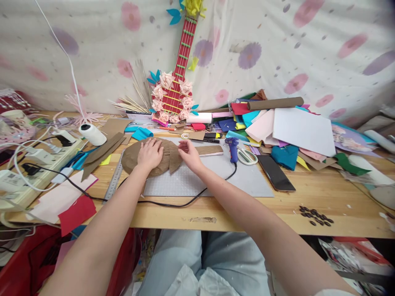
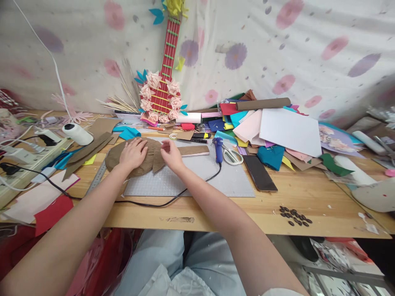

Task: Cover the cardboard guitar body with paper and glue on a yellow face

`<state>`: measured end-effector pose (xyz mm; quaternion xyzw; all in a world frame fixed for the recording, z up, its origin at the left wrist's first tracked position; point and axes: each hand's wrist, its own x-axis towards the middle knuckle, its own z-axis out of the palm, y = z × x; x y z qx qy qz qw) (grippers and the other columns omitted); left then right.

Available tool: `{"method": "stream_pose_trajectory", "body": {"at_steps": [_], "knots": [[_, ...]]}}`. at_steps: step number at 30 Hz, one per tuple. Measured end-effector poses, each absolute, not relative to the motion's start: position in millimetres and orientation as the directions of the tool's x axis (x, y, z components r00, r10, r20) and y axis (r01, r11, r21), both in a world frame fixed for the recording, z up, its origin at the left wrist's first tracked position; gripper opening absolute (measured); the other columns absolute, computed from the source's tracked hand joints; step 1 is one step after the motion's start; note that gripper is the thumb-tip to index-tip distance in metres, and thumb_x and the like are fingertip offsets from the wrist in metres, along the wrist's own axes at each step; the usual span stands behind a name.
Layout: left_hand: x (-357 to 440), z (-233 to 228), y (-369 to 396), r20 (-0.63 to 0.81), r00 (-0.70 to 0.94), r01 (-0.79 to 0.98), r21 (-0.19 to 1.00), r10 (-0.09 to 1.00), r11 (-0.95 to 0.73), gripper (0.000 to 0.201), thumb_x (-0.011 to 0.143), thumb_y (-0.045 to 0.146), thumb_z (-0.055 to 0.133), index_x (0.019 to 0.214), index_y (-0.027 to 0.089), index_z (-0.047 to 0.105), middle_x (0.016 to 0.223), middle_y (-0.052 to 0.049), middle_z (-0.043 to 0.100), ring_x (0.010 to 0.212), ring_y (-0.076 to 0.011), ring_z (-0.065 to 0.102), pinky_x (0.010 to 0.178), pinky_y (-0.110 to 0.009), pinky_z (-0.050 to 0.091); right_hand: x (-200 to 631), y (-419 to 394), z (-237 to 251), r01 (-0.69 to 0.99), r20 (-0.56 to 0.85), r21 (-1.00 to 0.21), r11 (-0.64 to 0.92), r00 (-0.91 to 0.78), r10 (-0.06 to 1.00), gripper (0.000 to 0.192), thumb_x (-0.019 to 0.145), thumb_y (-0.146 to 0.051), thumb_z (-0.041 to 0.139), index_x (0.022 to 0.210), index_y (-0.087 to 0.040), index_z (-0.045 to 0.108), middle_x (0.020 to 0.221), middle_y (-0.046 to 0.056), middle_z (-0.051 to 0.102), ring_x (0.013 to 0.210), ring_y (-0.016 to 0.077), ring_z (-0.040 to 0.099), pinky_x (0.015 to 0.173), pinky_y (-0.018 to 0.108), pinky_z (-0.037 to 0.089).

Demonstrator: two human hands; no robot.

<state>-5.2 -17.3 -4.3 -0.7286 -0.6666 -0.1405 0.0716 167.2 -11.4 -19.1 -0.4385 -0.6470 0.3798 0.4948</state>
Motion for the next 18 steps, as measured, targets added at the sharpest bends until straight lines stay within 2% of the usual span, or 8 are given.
{"method": "stream_pose_trajectory", "body": {"at_steps": [2, 6, 9, 12, 15, 18], "knots": [[-6.8, -1.6, -15.0, 0.277, 0.072, 0.99, 0.099, 0.958, -0.103, 0.049, 0.088, 0.036, 0.028, 0.128, 0.017, 0.049, 0.139, -0.01, 0.043, 0.132, -0.0267, 0.032, 0.108, -0.052, 0.022, 170.6, -3.8, -18.5, 0.193, 0.229, -0.952, 0.238, -0.066, 0.971, 0.012, 0.071, -0.024, 0.055, 0.081, -0.02, 0.052, 0.075, 0.0, 0.06, 0.069, 0.0135, 0.057, 0.069, 0.027, 0.046], [-3.0, 9.4, -8.0, 0.201, 0.03, 0.99, 0.131, 0.979, -0.057, 0.045, 0.085, 0.035, 0.032, 0.12, 0.018, 0.056, 0.137, -0.01, 0.045, 0.131, -0.0279, 0.033, 0.107, -0.057, 0.019, 184.3, 4.8, -22.1, 0.23, 0.095, -0.967, 0.112, -0.086, 0.992, 0.016, 0.072, -0.032, 0.057, 0.065, -0.019, 0.05, 0.053, -0.005, 0.048, 0.048, 0.0105, 0.045, 0.054, 0.024, 0.038], [7.4, 12.8, -5.2, 0.199, -0.021, 0.988, 0.155, 0.98, -0.01, 0.047, 0.084, 0.043, 0.036, 0.117, 0.017, 0.056, 0.135, -0.013, 0.047, 0.13, -0.0298, 0.033, 0.107, -0.057, 0.019, 195.3, 4.0, -28.3, 0.35, 0.129, -0.927, 0.137, -0.047, 0.991, 0.023, 0.077, -0.036, 0.051, 0.062, -0.02, 0.05, 0.051, -0.005, 0.048, 0.049, 0.011, 0.044, 0.054, 0.023, 0.034], [16.6, 9.0, -4.4, 0.186, -0.011, 0.99, 0.137, 0.983, -0.015, 0.068, 0.078, 0.058, 0.043, 0.129, 0.013, 0.045, 0.14, -0.017, 0.04, 0.135, -0.0315, 0.024, 0.108, -0.056, 0.017, 203.3, 0.8, -34.8, 0.496, 0.246, -0.844, 0.203, 0.023, 0.969, 0.034, 0.083, -0.042, 0.044, 0.057, -0.02, 0.044, 0.052, -0.003, 0.045, 0.054, 0.0122, 0.043, 0.055, 0.023, 0.03], [21.4, 7.3, -1.6, 0.104, -0.037, 0.991, 0.128, 0.994, 0.024, 0.076, 0.075, 0.059, 0.048, 0.136, 0.015, 0.035, 0.145, -0.015, 0.033, 0.137, -0.0307, 0.018, 0.108, -0.056, 0.015, 207.7, -1.7, -39.4, 0.552, 0.269, -0.809, 0.203, 0.041, 0.962, 0.044, 0.087, -0.048, 0.033, 0.053, -0.021, 0.037, 0.05, -0.003, 0.042, 0.053, 0.0125, 0.041, 0.053, 0.024, 0.027], [24.5, 11.4, 2.5, 0.011, -0.099, 0.987, 0.128, 0.995, 0.096, 0.08, 0.073, 0.057, 0.053, 0.14, 0.018, 0.03, 0.147, -0.014, 0.029, 0.138, -0.0309, 0.016, 0.108, -0.058, 0.015, 209.2, -4.2, -40.6, 0.582, 0.26, -0.791, 0.189, 0.041, 0.965, 0.046, 0.088, -0.05, 0.031, 0.053, -0.021, 0.037, 0.051, -0.002, 0.043, 0.053, 0.013, 0.042, 0.054, 0.024, 0.026]]}}
